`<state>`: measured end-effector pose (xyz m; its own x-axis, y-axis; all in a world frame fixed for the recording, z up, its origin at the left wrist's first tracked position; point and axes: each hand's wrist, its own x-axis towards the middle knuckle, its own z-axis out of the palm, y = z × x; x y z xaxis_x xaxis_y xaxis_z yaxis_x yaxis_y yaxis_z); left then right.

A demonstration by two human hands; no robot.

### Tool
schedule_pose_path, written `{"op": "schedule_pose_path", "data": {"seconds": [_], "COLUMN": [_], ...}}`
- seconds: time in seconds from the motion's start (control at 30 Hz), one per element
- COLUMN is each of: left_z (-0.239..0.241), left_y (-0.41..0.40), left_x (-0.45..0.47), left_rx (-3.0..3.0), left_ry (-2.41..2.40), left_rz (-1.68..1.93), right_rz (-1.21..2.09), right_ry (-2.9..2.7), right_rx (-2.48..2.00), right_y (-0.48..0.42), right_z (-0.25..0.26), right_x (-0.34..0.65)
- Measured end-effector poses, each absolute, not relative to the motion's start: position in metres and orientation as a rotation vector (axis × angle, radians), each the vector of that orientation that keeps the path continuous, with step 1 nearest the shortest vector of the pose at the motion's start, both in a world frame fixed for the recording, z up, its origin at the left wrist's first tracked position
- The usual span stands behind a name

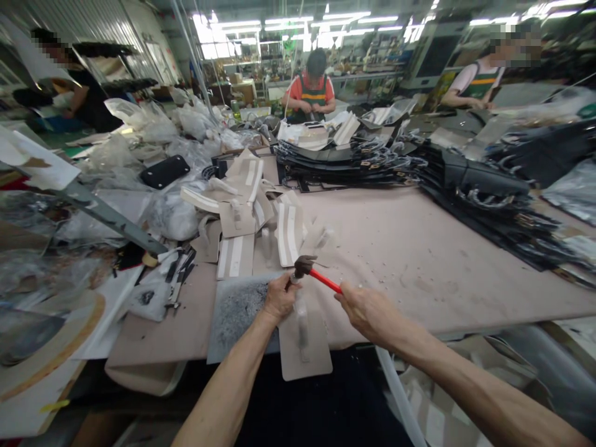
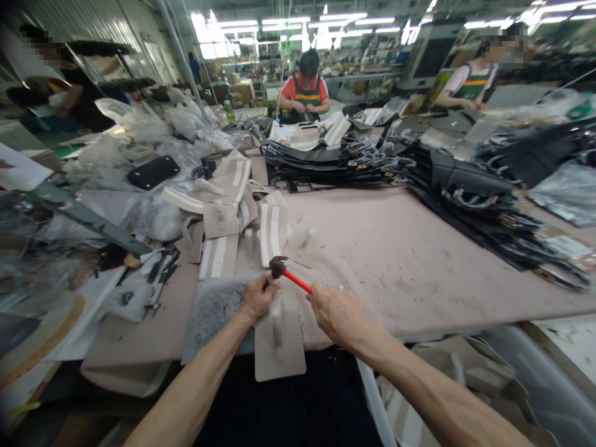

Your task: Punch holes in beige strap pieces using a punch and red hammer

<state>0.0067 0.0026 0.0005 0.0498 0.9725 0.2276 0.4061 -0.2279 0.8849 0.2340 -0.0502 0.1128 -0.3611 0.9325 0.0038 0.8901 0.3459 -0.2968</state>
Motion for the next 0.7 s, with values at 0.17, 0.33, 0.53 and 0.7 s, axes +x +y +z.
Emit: {"op": "schedule_pose_path", "data": {"seconds": [0.17,0.33,0.53,0.7], "left_z": [0.001,0.001,0.001,-0.001], "left_y": [0.003,0.003,0.004,0.012], "left_x": [0.006,0.006,0.006,0.008], "left_rx": [1.722,1.704,1.659,1.385], "left_ry": [1.394,1.377,1.37,1.335], "left_rz": [1.151,1.127,1.146,1.224], "right_rz": [0.442,0.404,0.132,0.148], "right_ry": [-2.378,-2.301,-2.66,-2.931], "right_rx": [-1.846,-2.111,-1.126,-0.891], "right_y": [-0.052,-0.057,-0.064,-0.067], "right_z": [0.079,0.041,0.066,0.072], "right_x": [0.262,0.268,0.208,0.164]}}
